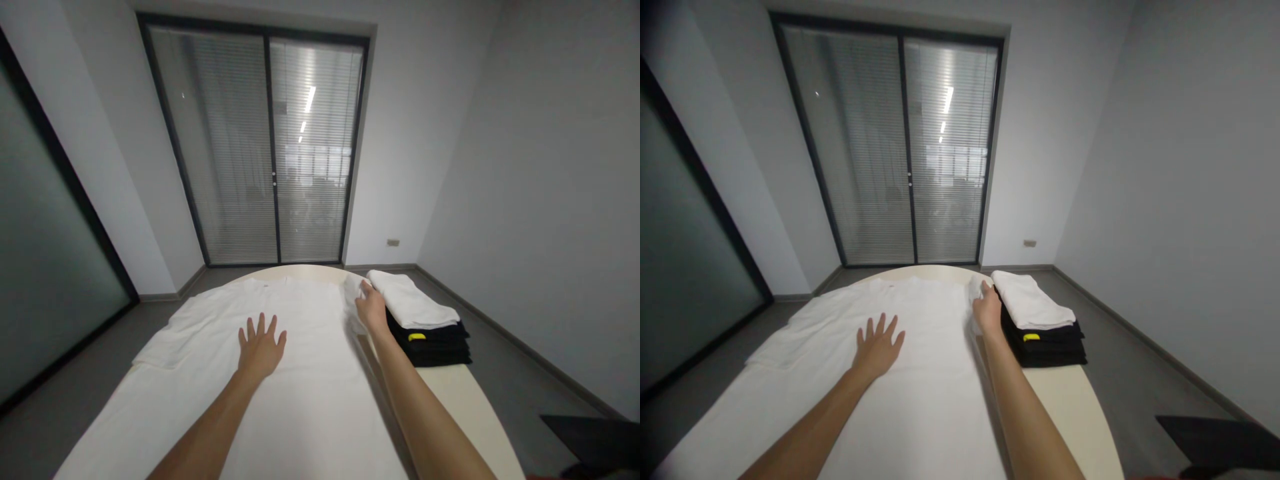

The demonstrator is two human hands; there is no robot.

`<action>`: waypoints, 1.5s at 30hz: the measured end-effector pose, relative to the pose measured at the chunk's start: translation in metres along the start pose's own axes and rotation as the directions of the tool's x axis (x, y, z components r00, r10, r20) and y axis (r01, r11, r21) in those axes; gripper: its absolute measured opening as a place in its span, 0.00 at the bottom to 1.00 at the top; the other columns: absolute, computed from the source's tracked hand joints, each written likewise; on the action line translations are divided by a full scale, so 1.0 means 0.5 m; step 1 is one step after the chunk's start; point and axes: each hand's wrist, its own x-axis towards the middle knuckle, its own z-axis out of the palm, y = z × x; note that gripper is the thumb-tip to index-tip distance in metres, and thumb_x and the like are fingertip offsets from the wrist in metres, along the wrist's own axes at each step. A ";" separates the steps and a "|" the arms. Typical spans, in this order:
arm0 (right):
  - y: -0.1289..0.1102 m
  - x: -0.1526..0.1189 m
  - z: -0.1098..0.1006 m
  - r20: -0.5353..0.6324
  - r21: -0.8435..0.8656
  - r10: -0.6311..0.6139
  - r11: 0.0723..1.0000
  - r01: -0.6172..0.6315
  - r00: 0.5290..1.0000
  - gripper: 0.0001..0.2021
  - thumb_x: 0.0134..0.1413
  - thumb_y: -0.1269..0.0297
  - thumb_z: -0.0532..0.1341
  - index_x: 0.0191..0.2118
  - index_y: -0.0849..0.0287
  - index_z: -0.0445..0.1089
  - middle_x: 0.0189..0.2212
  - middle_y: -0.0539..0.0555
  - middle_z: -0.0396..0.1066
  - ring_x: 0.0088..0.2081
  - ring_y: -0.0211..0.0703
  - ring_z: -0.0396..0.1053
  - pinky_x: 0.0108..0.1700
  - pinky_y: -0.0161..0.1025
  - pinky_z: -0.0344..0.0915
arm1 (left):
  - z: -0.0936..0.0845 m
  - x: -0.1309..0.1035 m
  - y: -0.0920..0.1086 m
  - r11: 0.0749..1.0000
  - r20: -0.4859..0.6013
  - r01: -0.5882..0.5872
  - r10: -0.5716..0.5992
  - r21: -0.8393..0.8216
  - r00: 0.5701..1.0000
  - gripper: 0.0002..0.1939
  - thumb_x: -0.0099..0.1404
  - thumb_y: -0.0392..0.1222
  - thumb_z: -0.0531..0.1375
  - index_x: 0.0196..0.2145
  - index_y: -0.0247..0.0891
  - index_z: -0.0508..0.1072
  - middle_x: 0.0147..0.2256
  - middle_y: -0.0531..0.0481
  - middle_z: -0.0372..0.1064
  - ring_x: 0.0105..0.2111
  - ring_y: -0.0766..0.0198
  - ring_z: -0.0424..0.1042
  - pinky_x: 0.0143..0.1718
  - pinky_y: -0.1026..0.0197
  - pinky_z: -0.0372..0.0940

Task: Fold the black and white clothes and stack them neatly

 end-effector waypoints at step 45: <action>-0.091 -0.148 0.070 0.413 -0.220 -0.415 0.818 0.531 0.810 0.19 0.59 0.67 0.58 0.55 0.59 0.67 0.51 0.61 0.71 0.53 0.51 0.66 0.51 0.40 0.62 | -0.002 0.004 0.023 0.999 0.000 0.021 -0.021 0.023 1.000 0.32 0.72 0.56 0.46 0.69 0.43 0.55 0.70 0.40 0.46 0.68 0.33 0.43 0.65 0.33 0.41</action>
